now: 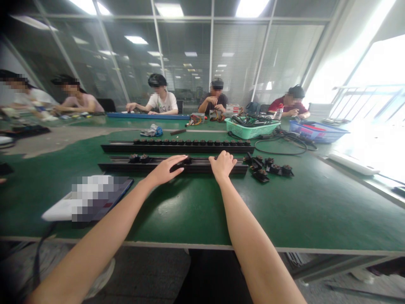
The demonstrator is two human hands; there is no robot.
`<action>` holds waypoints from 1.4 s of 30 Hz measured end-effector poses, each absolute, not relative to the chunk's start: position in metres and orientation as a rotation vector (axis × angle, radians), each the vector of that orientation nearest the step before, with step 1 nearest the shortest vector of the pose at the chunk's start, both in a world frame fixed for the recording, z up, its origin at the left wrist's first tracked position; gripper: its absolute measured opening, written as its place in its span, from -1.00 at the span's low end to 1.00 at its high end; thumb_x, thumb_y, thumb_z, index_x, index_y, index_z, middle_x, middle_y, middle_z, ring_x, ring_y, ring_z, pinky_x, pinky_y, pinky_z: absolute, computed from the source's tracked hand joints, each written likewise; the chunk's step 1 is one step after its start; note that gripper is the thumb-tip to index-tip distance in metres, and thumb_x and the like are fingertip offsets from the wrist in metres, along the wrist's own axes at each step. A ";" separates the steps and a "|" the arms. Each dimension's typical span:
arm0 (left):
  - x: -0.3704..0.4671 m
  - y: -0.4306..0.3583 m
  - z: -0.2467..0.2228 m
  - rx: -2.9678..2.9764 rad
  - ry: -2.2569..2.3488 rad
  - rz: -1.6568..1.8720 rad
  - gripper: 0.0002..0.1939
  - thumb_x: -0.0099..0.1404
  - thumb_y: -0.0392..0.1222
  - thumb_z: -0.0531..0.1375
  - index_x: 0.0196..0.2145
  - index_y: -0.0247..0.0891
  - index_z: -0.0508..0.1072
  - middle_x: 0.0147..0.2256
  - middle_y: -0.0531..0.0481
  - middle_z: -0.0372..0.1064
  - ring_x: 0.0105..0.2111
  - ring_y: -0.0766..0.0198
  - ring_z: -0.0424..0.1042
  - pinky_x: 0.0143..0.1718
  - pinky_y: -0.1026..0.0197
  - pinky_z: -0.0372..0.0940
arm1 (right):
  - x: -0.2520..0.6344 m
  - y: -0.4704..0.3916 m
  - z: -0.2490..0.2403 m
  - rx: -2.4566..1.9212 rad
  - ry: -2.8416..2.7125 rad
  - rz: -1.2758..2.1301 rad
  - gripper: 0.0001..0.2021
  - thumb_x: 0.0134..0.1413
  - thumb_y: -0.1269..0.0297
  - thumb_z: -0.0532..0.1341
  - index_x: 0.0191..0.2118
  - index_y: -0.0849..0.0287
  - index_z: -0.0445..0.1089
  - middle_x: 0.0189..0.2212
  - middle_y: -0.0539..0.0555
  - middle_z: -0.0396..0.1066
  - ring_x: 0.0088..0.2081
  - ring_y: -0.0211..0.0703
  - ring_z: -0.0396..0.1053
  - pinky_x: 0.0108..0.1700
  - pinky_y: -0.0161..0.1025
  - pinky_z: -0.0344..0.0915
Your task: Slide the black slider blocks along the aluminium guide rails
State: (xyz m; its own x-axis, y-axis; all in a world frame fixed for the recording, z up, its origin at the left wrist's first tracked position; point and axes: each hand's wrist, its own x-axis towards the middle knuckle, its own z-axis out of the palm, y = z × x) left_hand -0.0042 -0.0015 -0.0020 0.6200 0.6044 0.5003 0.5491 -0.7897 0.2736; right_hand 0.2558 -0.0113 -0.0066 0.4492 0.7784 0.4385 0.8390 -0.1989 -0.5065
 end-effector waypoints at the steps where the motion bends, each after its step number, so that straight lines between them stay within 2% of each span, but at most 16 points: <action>1: -0.004 -0.001 -0.002 2.742 0.977 0.901 -0.43 0.46 0.05 0.09 0.33 -0.20 0.34 0.32 -0.15 0.30 0.32 0.04 0.28 0.40 -0.11 0.14 | 0.256 -0.011 -0.007 -1.998 -1.349 -0.111 -0.73 0.11 0.12 0.18 -0.17 0.21 0.37 -0.06 0.35 0.49 0.02 0.26 0.34 0.11 0.08 0.07; 22: -0.004 0.000 -0.003 2.742 0.977 0.902 -0.41 0.45 0.10 0.10 0.33 -0.18 0.34 0.31 -0.15 0.30 0.32 0.03 0.28 0.40 -0.13 0.14 | 0.258 -0.011 -0.006 -2.020 -1.384 -0.131 -0.73 0.11 0.17 0.16 -0.13 0.23 0.36 -0.05 0.37 0.48 0.03 0.26 0.35 0.10 0.08 0.08; 27: -0.005 -0.001 -0.002 2.744 0.975 0.909 -0.42 0.46 0.10 0.10 0.32 -0.19 0.34 0.31 -0.15 0.31 0.32 0.04 0.28 0.40 -0.11 0.14 | 0.266 -0.008 0.000 -2.045 -1.439 -0.027 -0.74 0.12 0.17 0.20 -0.13 0.22 0.35 -0.11 0.31 0.51 -0.04 0.20 0.42 0.06 0.05 0.12; 33: -0.005 -0.002 -0.001 2.737 0.978 0.922 -0.42 0.46 0.09 0.10 0.32 -0.20 0.35 0.31 -0.16 0.31 0.31 0.04 0.30 0.39 -0.09 0.15 | 0.290 -0.003 0.013 -2.044 -1.674 0.106 -0.81 0.11 0.16 0.27 -0.23 0.14 0.33 -0.23 0.16 0.53 -0.10 0.08 0.44 -0.09 -0.13 0.16; 36: -0.005 -0.002 -0.002 2.737 0.983 0.916 -0.42 0.45 0.10 0.11 0.32 -0.17 0.35 0.31 -0.14 0.31 0.31 0.04 0.29 0.39 -0.11 0.15 | 0.299 -0.004 0.010 -1.933 -1.760 0.099 -0.77 0.11 0.10 0.29 -0.27 0.12 0.31 -0.27 0.10 0.52 -0.15 0.02 0.43 -0.13 -0.18 0.14; 42: -0.005 -0.003 -0.001 2.741 0.998 0.894 -0.41 0.46 0.09 0.10 0.33 -0.24 0.34 0.31 -0.17 0.30 0.33 0.04 0.27 0.40 -0.08 0.14 | 0.299 -0.008 -0.008 -1.846 -1.738 -0.024 -0.77 0.21 0.08 0.24 -0.21 0.15 0.33 -0.14 0.16 0.53 -0.05 0.05 0.42 0.01 -0.09 0.10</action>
State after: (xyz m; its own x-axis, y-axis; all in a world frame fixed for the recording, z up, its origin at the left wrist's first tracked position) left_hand -0.0048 -0.0032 -0.0012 0.6152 0.6129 0.4959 0.5600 -0.7825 0.2723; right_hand 0.2988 -0.0081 -0.0077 0.1440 0.9036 0.4034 0.9146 0.0341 -0.4030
